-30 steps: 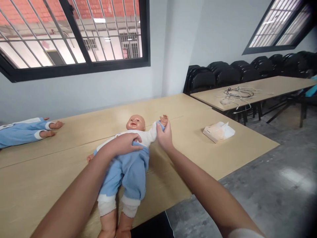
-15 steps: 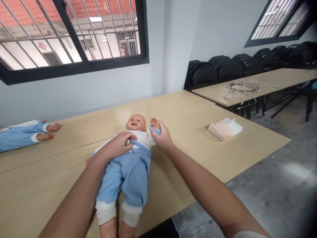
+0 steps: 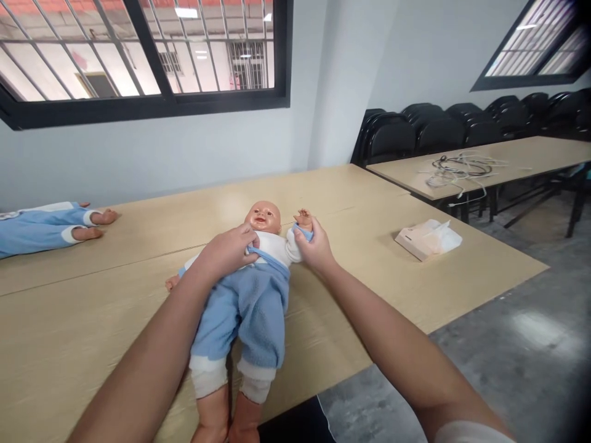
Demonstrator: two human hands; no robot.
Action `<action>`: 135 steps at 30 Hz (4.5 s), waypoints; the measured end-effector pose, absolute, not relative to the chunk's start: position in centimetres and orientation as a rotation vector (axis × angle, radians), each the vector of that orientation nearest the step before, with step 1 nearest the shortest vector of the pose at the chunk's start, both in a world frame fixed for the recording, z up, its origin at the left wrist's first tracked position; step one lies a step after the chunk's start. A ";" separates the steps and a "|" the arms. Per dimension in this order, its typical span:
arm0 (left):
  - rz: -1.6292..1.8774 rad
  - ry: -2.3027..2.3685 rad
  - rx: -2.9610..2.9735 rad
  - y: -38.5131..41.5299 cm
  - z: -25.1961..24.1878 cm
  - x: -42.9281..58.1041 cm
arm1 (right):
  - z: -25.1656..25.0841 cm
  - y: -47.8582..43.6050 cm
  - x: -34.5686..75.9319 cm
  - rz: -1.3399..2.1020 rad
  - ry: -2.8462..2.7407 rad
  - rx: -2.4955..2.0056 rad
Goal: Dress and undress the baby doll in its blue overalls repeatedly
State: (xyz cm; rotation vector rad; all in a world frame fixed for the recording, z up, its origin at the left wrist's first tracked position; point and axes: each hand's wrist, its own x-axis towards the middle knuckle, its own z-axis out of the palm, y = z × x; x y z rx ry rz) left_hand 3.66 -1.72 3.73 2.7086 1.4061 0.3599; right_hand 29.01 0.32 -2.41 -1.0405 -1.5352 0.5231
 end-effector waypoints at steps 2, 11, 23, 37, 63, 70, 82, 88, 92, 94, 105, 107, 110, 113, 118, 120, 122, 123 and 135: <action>0.412 1.420 2.766 -1.9 3.9 3.6 | -2.4 0.3 29.0 0.525 -1.539 -1.039; 0.395 1.312 2.876 -2.0 4.6 2.9 | -3.0 0.7 29.5 0.541 -1.543 -0.987; 1.210 0.805 3.205 -2.3 4.1 3.8 | -1.4 -1.0 28.3 0.228 -2.173 -0.960; 1.349 0.902 3.204 -1.8 2.8 3.4 | -0.8 -3.5 27.4 0.825 -1.955 -0.648; 0.896 0.854 3.136 -3.7 3.1 5.7 | -0.4 -2.6 28.3 1.496 -1.401 -0.769; 0.799 1.038 2.963 -3.8 3.3 5.6 | 1.7 -3.9 29.3 1.088 -1.871 -0.818; 0.820 1.152 3.009 -3.5 2.9 5.2 | 0.6 -5.0 27.9 -0.131 -2.053 -1.084; 0.889 1.246 2.994 -3.5 2.9 5.3 | 1.1 -5.2 27.6 0.184 -1.852 -1.252; 0.948 1.261 3.017 -3.4 3.0 5.2 | 1.4 -4.8 28.2 0.738 -1.817 -1.239; 0.965 1.255 3.023 -3.4 3.0 5.1 | 1.4 -4.7 28.6 0.847 -1.852 -1.203; 0.970 1.195 2.997 -3.8 3.4 5.3 | 2.2 -4.6 29.3 0.874 -1.891 -1.127; 0.937 1.179 3.006 -3.9 3.4 5.3 | 2.4 -4.3 29.4 1.083 -1.790 -1.080; 0.893 1.156 3.009 -4.1 3.6 5.4 | 2.5 -4.1 29.5 1.284 -1.682 -1.023; 0.847 1.121 3.058 -4.4 3.6 5.7 | 2.5 -4.0 29.8 1.389 -1.638 -0.973; 0.720 1.023 3.109 -4.9 3.7 6.3 | 2.9 -4.0 31.4 1.541 -1.812 -1.030; 0.654 1.010 3.069 -5.1 3.8 6.4 | 2.9 -3.9 31.9 1.562 -1.874 -1.011; 0.613 0.996 3.054 -5.3 4.0 6.4 | 2.8 -3.8 32.2 1.580 -1.896 -0.979; 0.600 0.994 3.059 -5.3 4.0 6.4 | 2.7 -3.7 32.2 1.597 -1.896 -0.963; 0.646 0.924 3.149 -4.5 3.6 5.5 | 3.2 -4.1 31.8 1.611 -1.961 -1.082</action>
